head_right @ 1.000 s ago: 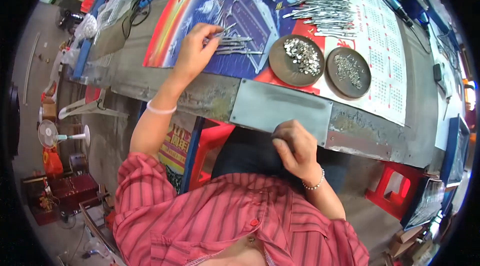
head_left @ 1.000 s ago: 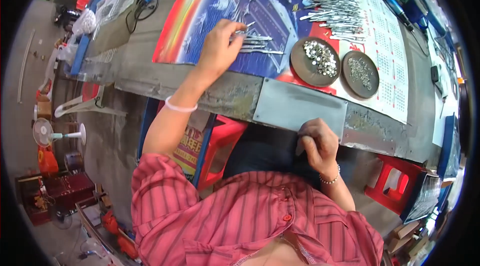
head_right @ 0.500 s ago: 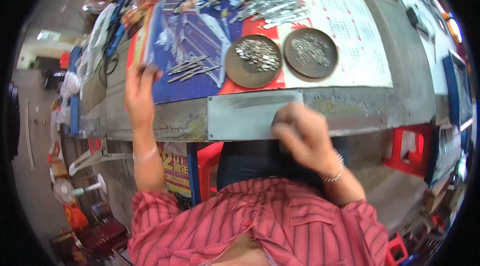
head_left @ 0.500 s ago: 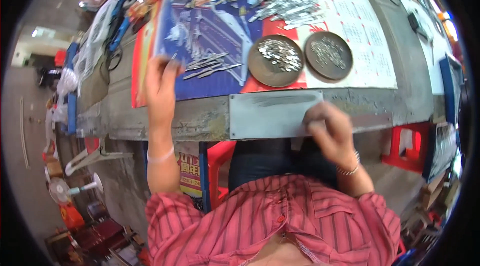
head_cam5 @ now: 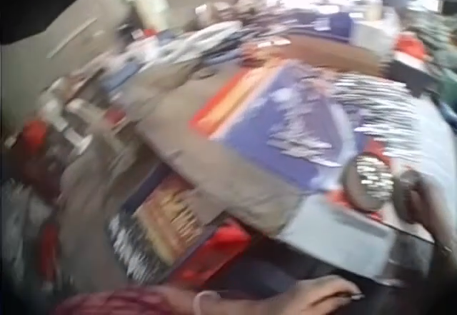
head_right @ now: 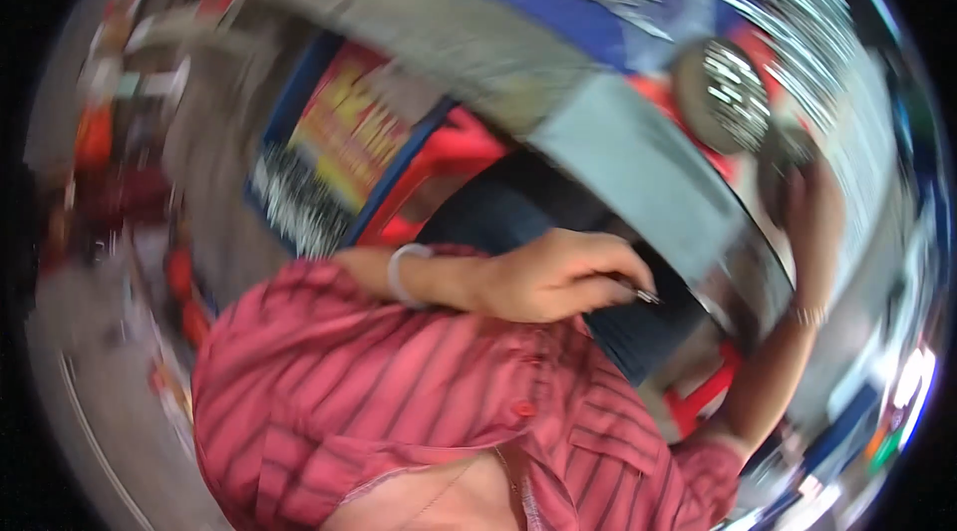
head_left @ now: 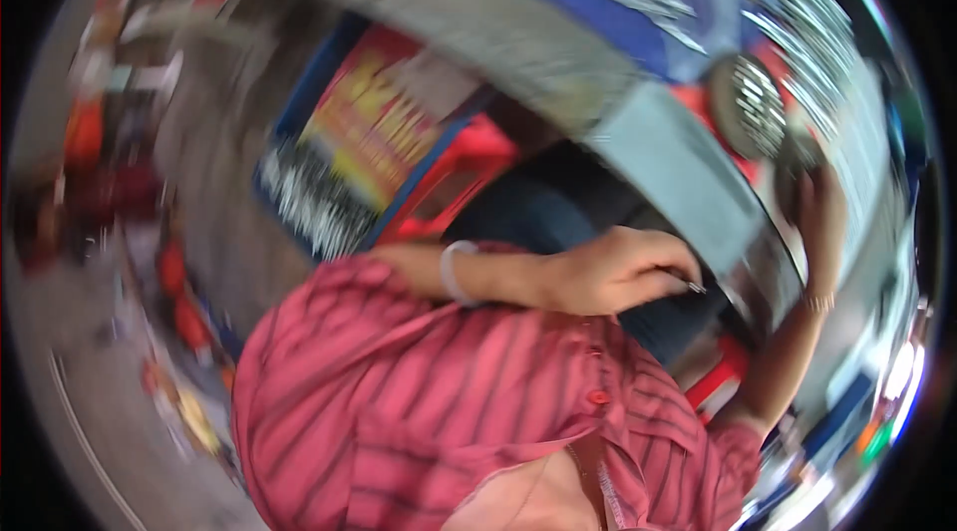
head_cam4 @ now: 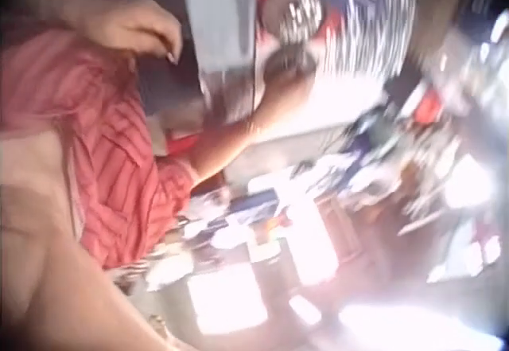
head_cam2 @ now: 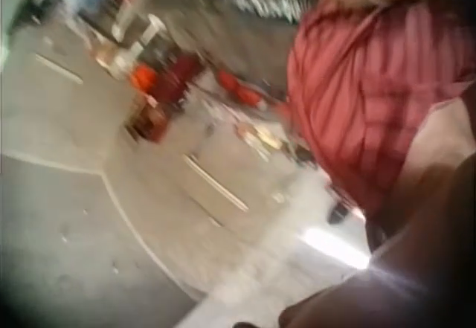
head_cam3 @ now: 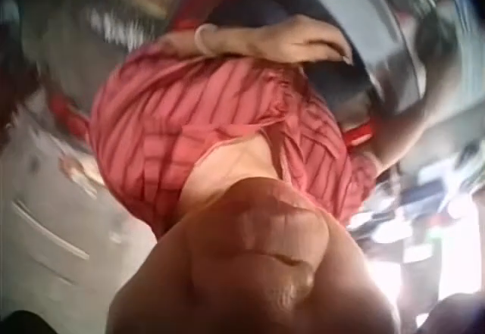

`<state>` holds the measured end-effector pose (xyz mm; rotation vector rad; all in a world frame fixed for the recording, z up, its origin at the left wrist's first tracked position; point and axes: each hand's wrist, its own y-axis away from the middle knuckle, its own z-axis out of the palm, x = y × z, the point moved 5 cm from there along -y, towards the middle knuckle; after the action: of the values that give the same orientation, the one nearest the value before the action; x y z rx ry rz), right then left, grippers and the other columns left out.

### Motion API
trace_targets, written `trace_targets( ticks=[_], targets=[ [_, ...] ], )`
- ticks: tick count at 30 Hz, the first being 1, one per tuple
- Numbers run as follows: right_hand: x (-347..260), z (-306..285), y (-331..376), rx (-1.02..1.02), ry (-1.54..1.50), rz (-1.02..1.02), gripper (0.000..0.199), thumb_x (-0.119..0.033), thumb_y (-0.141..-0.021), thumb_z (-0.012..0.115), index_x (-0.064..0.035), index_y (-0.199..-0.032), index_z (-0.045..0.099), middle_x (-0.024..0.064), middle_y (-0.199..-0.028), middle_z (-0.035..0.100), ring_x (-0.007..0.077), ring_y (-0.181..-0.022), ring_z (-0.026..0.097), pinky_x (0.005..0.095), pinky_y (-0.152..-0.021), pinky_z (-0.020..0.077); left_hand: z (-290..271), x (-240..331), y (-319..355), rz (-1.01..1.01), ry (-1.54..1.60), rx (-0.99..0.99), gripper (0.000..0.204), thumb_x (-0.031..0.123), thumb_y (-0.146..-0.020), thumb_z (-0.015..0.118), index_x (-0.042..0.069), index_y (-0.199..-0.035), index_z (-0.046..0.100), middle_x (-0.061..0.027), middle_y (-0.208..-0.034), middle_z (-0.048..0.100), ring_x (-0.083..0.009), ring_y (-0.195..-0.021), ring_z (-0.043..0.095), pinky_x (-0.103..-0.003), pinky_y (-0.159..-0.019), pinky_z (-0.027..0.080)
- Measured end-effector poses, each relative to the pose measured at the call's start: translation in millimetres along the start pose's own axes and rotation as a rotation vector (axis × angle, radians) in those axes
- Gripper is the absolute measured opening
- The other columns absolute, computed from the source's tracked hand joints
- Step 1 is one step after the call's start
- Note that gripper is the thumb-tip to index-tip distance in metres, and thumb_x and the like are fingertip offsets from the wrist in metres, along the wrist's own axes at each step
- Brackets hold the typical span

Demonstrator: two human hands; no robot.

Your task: Manually assemble small metal pins into metal circular components at a workbench.

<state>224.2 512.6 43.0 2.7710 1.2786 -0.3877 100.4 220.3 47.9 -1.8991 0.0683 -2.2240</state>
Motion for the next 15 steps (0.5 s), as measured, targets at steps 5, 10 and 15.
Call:
trace_targets(
  ticks=[5,10,15],
  targets=[
    [4.2,10.8,1.2,-0.056,-0.042,-0.047,0.02,-0.017,-0.093,0.049,0.0009,-0.1,0.055,0.0216,-0.085,0.059,0.0339,-0.076,0.057,0.0391,-0.071,0.0454,-0.6,-5.8,19.1,0.022,0.054,0.017,0.017,0.008,-0.085,0.06,-0.002,-0.099,0.059,-0.0106,-0.09,0.063,-0.0189,-0.079,0.061,-0.031,-0.067,0.047],
    [12.5,7.3,3.4,0.004,-0.119,-0.114,0.022,-0.019,-0.096,0.047,0.0023,-0.1,0.053,0.0133,-0.084,0.056,0.0216,-0.075,0.052,0.0322,-0.072,0.0441,-9.8,-2.4,30.8,0.074,0.109,0.138,0.016,0.007,-0.086,0.06,-0.002,-0.099,0.06,-0.0087,-0.083,0.063,-0.0127,-0.072,0.059,-0.027,-0.062,0.045],
    [30.8,4.7,7.6,-0.005,-0.237,-0.025,0.02,-0.018,-0.095,0.051,0.0025,-0.098,0.054,0.0062,-0.082,0.055,0.0142,-0.074,0.048,0.0271,-0.071,0.0429,-16.7,-6.4,33.0,0.028,0.154,0.183,0.015,0.006,-0.088,0.057,-0.002,-0.101,0.059,-0.0087,-0.083,0.064,-0.0115,-0.073,0.059,-0.027,-0.065,0.046]
  ],
)
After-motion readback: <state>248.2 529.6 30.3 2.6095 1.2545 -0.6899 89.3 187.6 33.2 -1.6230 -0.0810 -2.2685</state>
